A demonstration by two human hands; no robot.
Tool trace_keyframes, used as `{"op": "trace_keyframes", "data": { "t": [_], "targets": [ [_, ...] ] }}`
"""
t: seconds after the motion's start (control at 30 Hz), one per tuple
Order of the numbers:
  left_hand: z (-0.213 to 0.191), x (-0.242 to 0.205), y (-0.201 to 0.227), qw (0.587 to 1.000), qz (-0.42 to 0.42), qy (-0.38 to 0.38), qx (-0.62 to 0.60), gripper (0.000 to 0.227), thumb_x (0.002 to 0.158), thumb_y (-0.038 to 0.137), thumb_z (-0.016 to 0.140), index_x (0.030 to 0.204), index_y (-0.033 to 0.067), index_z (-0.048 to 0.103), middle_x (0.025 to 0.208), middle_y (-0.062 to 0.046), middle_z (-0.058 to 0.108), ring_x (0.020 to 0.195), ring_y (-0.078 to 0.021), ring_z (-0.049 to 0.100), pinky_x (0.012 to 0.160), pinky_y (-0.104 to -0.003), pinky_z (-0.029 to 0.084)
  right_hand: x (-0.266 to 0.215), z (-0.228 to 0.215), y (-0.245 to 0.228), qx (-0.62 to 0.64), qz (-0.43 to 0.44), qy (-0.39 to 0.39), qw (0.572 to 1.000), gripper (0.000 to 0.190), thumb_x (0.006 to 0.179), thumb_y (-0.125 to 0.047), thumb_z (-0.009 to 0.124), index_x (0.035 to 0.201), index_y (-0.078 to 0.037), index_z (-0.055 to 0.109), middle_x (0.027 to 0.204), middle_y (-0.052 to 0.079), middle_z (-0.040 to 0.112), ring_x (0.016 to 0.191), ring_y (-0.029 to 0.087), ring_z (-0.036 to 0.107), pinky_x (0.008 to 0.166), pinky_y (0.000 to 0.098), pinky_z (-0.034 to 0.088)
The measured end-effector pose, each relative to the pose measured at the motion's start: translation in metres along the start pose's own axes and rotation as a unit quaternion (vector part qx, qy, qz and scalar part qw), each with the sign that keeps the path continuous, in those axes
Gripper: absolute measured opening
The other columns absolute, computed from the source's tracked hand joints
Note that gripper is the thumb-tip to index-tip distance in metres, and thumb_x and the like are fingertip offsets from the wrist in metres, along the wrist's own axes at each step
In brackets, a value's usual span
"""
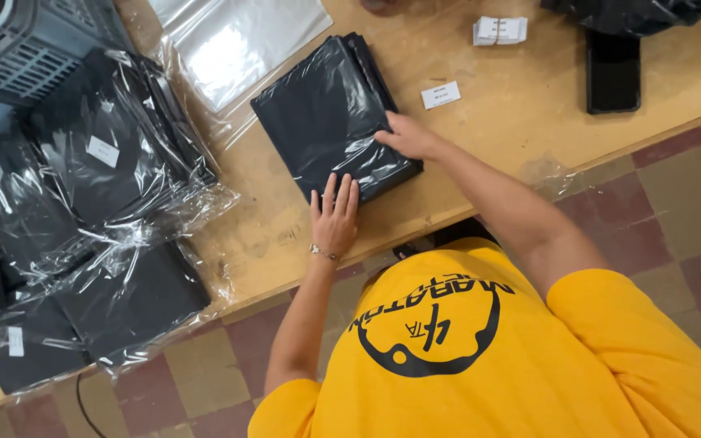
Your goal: The person repeatedly takes black folded items from a red basket, places them into clear plastic bags, seals the bags, and affixes small white labels. The packaged items are stacked on the table. The person also handles empty plastic bags and labels throughout the process.
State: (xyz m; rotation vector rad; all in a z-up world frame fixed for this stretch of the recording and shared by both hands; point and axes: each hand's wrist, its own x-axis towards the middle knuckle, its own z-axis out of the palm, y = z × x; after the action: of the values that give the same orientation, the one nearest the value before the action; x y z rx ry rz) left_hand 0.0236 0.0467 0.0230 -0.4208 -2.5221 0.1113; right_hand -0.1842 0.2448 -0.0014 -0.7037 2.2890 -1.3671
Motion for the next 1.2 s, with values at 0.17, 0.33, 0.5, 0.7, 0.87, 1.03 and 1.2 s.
{"op": "trace_keyframes", "data": {
  "t": [0.17, 0.33, 0.5, 0.7, 0.87, 1.03, 1.2],
  "targets": [
    [0.001, -0.005, -0.008, 1.000, -0.002, -0.018, 0.013, 0.061, 0.087, 0.014, 0.043, 0.148, 0.0135, 0.051, 0.156, -0.010, 0.050, 0.145, -0.0342, 0.046, 0.112, -0.060, 0.036, -0.012, -0.008, -0.013, -0.128, 0.056, -0.016, 0.990, 0.040, 0.099, -0.043, 0.065, 0.112, -0.006, 0.059, 0.104, 0.023, 0.074, 0.106, 0.045, 0.068, 0.089, 0.0569, 0.054],
    [0.028, -0.002, -0.015, 0.998, 0.025, -0.014, 0.056, 0.051, 0.093, 0.025, 0.043, 0.142, 0.0164, 0.054, 0.147, -0.010, 0.055, 0.139, -0.0358, 0.052, 0.100, -0.058, 0.048, -0.040, -0.033, -0.026, -0.163, 0.203, 0.015, 0.965, 0.050, 0.096, -0.065, 0.062, 0.101, -0.015, 0.061, 0.098, 0.013, 0.073, 0.105, 0.037, 0.070, 0.089, 0.0507, 0.053],
    [0.055, -0.008, -0.042, 0.999, 0.028, -0.042, 0.019, 0.053, 0.086, 0.035, 0.051, 0.136, 0.0188, 0.057, 0.132, -0.001, 0.061, 0.126, -0.0240, 0.059, 0.086, -0.040, 0.057, -0.070, -0.031, -0.035, 0.046, 0.330, -0.031, 0.942, 0.078, 0.091, -0.075, 0.056, 0.115, -0.001, 0.057, 0.105, 0.024, 0.064, 0.093, 0.041, 0.071, 0.078, 0.0516, 0.059],
    [0.025, 0.003, -0.023, 0.996, -0.050, -0.071, 0.006, 0.080, 0.083, 0.068, 0.059, 0.143, 0.0150, 0.053, 0.143, -0.006, 0.057, 0.135, -0.0267, 0.053, 0.099, -0.045, 0.052, -0.063, -0.023, -0.061, 0.331, 0.308, 0.020, 0.892, 0.068, 0.092, -0.046, 0.079, 0.116, 0.008, 0.047, 0.079, 0.023, 0.062, 0.073, 0.045, 0.075, 0.068, 0.0555, 0.062],
    [0.053, 0.009, -0.015, 0.995, -0.088, -0.003, 0.046, 0.079, 0.090, 0.075, 0.050, 0.139, 0.0145, 0.056, 0.138, -0.004, 0.060, 0.130, -0.0230, 0.058, 0.092, -0.038, 0.051, -0.060, -0.022, -0.092, 0.329, 0.301, 0.057, 0.893, 0.091, 0.089, -0.043, 0.080, 0.141, 0.012, 0.029, 0.128, 0.035, 0.046, 0.076, 0.044, 0.075, 0.066, 0.0583, 0.065],
    [0.068, 0.040, -0.032, 0.996, -0.057, 0.065, 0.035, 0.033, 0.102, 0.049, 0.052, 0.118, 0.0231, 0.066, 0.109, 0.007, 0.066, 0.112, -0.0150, 0.065, 0.074, -0.029, 0.053, -0.052, -0.005, -0.020, 0.172, 0.277, 0.081, 0.942, 0.079, 0.094, -0.072, 0.068, 0.126, 0.000, 0.061, 0.119, 0.024, 0.063, 0.112, 0.036, 0.064, 0.081, 0.0465, 0.059],
    [0.071, 0.041, -0.012, 0.994, 0.000, 0.109, 0.003, 0.031, 0.109, 0.040, 0.039, 0.116, 0.0249, 0.066, 0.113, 0.004, 0.067, 0.114, -0.0192, 0.067, 0.081, -0.033, 0.053, -0.062, -0.015, -0.066, 0.267, 0.324, 0.066, 0.905, 0.084, 0.092, -0.076, 0.063, 0.126, 0.001, 0.057, 0.127, 0.026, 0.048, 0.115, 0.041, 0.056, 0.081, 0.0557, 0.059]
  ]
}}
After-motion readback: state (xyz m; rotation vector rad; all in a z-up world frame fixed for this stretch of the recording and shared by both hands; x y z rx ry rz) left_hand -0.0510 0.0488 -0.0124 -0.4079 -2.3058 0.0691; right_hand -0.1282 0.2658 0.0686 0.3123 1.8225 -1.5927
